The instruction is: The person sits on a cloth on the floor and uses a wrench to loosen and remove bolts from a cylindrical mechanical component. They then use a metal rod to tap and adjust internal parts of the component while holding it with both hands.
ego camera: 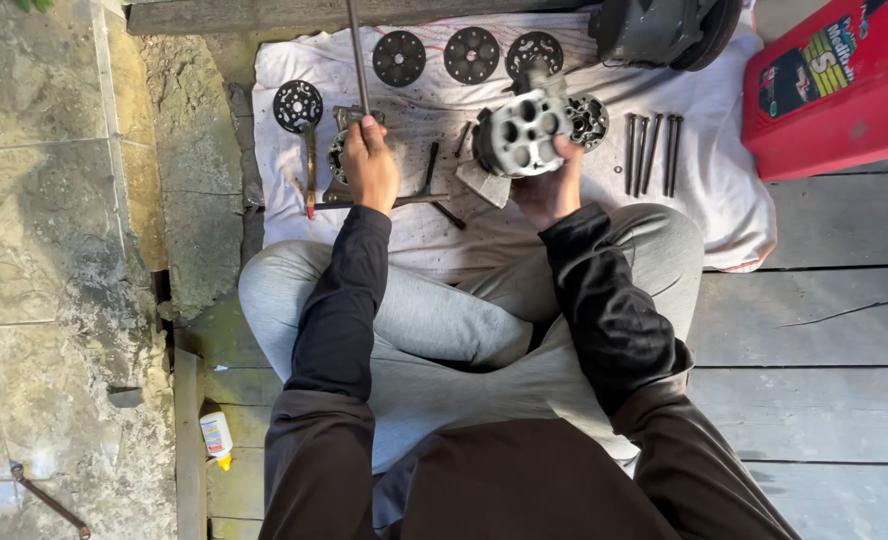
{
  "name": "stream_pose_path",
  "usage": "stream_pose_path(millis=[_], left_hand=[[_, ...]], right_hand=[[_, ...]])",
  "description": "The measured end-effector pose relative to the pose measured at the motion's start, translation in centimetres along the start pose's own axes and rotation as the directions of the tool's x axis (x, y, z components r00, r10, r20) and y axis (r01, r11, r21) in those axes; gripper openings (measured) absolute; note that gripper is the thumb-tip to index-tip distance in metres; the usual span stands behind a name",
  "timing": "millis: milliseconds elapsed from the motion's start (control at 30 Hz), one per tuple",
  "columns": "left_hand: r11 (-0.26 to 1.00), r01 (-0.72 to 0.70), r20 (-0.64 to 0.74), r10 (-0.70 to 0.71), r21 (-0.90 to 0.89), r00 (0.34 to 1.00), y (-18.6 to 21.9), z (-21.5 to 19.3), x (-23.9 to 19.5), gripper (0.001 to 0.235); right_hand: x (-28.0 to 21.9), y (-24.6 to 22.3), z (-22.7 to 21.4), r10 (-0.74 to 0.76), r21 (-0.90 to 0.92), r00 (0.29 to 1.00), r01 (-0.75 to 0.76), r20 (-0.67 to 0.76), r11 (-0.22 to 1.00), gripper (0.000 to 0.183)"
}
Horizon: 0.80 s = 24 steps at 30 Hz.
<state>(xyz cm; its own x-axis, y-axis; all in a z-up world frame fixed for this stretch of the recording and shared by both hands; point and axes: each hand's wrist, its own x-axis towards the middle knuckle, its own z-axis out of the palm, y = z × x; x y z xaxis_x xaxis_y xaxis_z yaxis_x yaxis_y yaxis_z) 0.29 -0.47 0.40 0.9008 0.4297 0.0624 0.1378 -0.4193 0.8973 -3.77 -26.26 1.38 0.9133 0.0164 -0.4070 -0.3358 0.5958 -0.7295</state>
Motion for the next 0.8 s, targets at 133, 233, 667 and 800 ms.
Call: stream_pose_path(millis=[133,233,667,800], left_hand=[[0.999,-0.043,-0.110,0.042,0.000,0.993,-0.7,-0.2,0.1,0.044],[0.999,-0.009,-0.125,0.004,-0.044,0.992,-1.3,-0.3,0.2,0.043],[0.993,-0.108,-0.017,0.108,-0.055,0.994,2.0,-0.7,-1.8,0.047],[0.990,-0.126,0.123,0.132,-0.056,0.984,6.0,-0.7,-6.4,0.056]], right_hand=[[0.0,-1.0,1.3,0.033,0.620,0.974,-0.169,0.226,0.766,0.078],[-2.4,-2.5,2.7,-0.010,0.764,0.973,-0.176,0.232,0.620,0.053],[3.1,0.7,-2.7,-0.152,0.762,0.974,-0.030,0.167,0.647,0.080],[-1.0,-3.4,2.2,-0.065,0.525,0.996,0.083,-0.052,0.847,0.077]])
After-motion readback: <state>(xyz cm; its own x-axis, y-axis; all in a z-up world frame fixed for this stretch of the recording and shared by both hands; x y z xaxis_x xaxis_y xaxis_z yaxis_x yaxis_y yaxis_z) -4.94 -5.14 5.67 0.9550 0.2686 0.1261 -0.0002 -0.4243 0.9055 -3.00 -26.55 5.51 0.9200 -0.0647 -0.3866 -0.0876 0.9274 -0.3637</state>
